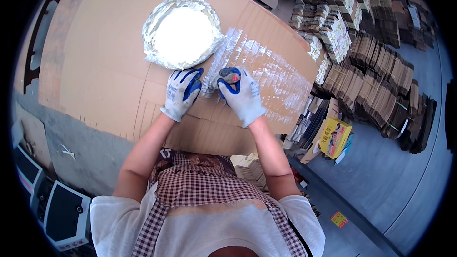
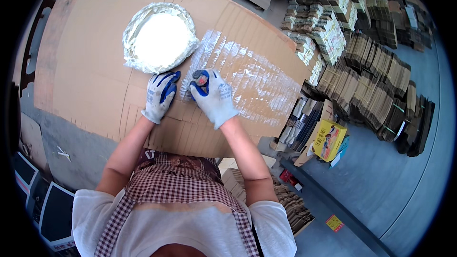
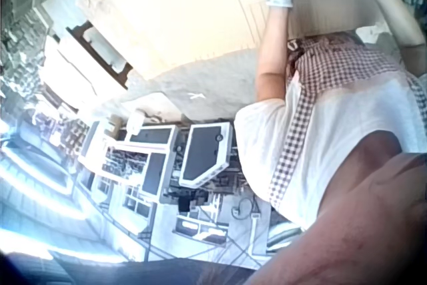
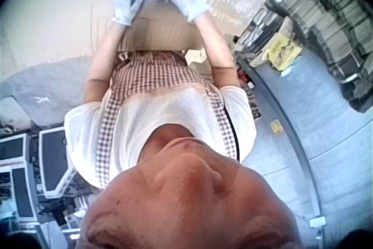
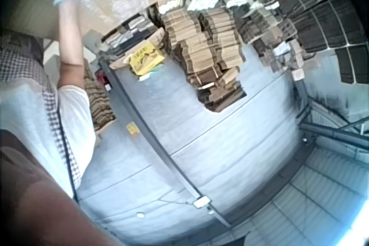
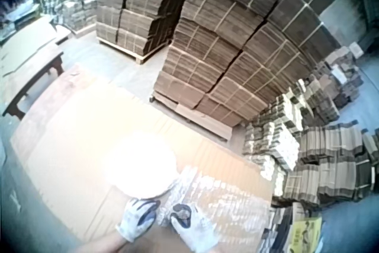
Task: The person aligns a stack of corrugated cardboard sheets on a workbench. They then use a brush to apply a white adhesive from a container onto the surface of the cardboard sheets in a systematic manner.
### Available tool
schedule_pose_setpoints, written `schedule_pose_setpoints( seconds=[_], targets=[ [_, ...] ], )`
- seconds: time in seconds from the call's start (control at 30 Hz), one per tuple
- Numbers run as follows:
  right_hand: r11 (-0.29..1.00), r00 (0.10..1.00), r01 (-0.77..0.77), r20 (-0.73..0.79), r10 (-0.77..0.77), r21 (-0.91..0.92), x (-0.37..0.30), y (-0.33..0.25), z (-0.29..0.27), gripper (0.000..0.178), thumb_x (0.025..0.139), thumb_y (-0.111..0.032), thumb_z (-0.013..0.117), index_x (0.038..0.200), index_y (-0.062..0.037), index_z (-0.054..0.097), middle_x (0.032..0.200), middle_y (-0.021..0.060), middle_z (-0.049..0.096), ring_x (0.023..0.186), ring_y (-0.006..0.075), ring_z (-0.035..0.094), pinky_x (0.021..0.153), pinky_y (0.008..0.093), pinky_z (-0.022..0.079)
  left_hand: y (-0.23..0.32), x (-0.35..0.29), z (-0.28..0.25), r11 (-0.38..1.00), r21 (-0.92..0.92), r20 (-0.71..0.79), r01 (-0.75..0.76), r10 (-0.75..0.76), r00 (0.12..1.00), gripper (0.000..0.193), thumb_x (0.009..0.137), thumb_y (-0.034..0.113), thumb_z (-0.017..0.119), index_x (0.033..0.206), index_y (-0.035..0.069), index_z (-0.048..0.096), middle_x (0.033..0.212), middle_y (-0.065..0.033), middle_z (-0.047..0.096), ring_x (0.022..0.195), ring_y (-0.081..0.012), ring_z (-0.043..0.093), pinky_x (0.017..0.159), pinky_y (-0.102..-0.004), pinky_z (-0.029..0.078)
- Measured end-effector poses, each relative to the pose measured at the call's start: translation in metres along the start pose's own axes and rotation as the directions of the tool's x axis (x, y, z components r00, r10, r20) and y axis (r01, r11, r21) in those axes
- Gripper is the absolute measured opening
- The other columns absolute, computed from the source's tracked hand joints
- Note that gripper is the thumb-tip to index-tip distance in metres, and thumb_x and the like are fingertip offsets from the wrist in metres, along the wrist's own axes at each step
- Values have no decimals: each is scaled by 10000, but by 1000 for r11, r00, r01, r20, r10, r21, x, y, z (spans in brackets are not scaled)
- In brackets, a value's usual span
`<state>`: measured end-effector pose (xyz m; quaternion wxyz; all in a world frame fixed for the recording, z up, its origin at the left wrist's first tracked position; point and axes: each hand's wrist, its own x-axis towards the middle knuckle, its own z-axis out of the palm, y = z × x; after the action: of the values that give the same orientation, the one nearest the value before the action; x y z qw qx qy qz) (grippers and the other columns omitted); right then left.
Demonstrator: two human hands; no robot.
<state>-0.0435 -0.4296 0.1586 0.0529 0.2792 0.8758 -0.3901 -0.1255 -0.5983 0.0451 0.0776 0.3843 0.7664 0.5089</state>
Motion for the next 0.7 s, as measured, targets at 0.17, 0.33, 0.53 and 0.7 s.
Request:
schedule_pose_setpoints(
  seconds=[0.17, 0.33, 0.53, 0.7],
  targets=[
    [999, 998, 36, 44, -35, -38, -16, 6, 10, 355, 827, -200, 694, 1117, -25, 586, 1080, 192, 611, 987, 375, 624, 877, 417, 510, 0, 2, 0, 1000, -7, 8, -12, 12, 1000, 358, 880, 220, 627, 1202, 65, 657, 1132, -129, 667, 1015, -329, 598, 917, -437, 436],
    [986, 988, 157, 9, -157, -53, -26, -3, 11, 358, 825, -193, 692, 1118, -22, 580, 1057, 182, 617, 965, 363, 633, 865, 411, 513, -5, -2, 3, 999, -20, -31, -40, 39, 999, 360, 880, 221, 624, 1201, 62, 655, 1134, -130, 668, 1016, -332, 598, 918, -436, 439],
    [994, 995, 87, 51, -84, -61, -34, -2, 15, 312, 818, -175, 695, 1081, -41, 593, 1032, 164, 620, 935, 357, 635, 844, 404, 519, -5, -2, 4, 999, -31, -27, -40, 39, 999, 362, 879, 221, 620, 1202, 62, 654, 1137, -130, 668, 1019, -334, 597, 924, -439, 439],
    [985, 986, 162, 37, -160, -54, -40, 1, 27, 308, 812, -168, 694, 1076, -44, 597, 1031, 153, 623, 924, 342, 643, 835, 403, 524, -8, -3, 4, 1000, -9, 9, -23, 23, 1000, 367, 883, 231, 612, 1207, 63, 650, 1146, -128, 665, 1026, -336, 594, 931, -443, 436]
  ],
)
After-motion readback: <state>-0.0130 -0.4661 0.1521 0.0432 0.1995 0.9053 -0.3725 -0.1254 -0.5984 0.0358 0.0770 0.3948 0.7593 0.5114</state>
